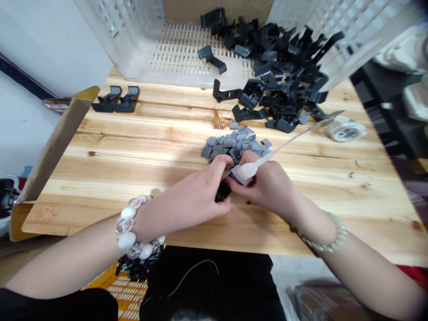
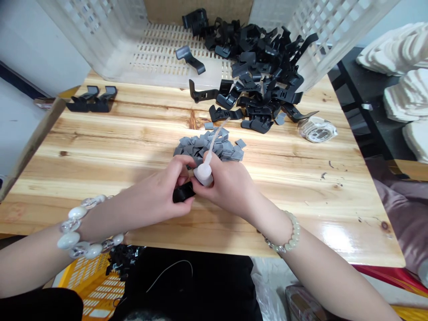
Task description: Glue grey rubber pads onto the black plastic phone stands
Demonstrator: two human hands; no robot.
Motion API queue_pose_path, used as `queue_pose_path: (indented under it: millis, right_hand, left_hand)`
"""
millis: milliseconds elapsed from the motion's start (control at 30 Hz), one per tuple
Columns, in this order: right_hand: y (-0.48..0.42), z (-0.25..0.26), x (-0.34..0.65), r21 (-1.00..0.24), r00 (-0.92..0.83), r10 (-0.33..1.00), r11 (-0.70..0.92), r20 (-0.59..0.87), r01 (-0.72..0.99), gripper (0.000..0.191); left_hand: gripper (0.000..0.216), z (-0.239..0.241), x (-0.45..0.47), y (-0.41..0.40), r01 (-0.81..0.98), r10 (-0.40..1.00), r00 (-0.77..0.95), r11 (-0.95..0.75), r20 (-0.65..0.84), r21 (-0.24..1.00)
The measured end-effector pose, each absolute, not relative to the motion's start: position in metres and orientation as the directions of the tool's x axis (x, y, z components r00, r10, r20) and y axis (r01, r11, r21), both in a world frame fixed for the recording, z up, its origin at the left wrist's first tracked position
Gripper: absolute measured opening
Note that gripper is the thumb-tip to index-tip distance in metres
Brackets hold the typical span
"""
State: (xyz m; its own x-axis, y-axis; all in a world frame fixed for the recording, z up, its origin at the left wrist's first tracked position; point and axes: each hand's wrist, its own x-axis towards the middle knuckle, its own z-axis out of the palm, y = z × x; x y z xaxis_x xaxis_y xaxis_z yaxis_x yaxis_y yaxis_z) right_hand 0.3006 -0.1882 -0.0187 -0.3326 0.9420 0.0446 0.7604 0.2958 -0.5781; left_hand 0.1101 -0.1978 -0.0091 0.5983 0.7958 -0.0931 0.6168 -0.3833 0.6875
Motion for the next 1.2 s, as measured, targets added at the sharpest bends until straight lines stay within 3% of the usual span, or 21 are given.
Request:
queue_pose_path:
  millis: [633,1200]
  right_hand:
    - [-0.1834,-0.0182,0.3014,-0.691,-0.335,0.942,0.254,0.019,0.677,0.029]
    - [-0.1885,-0.0172,0.2964,-0.658,-0.318,0.947,0.265,0.040,0.705,0.031]
  left_hand:
    - [0.045,-0.0080,0.1101,-0.1997,0.599,0.802,0.596,-0.411,-0.039,0.687]
    - [0.044,-0.0089,0.1105,-0.2003,0.573,0.800,0.599,-0.396,-0.037,0.718]
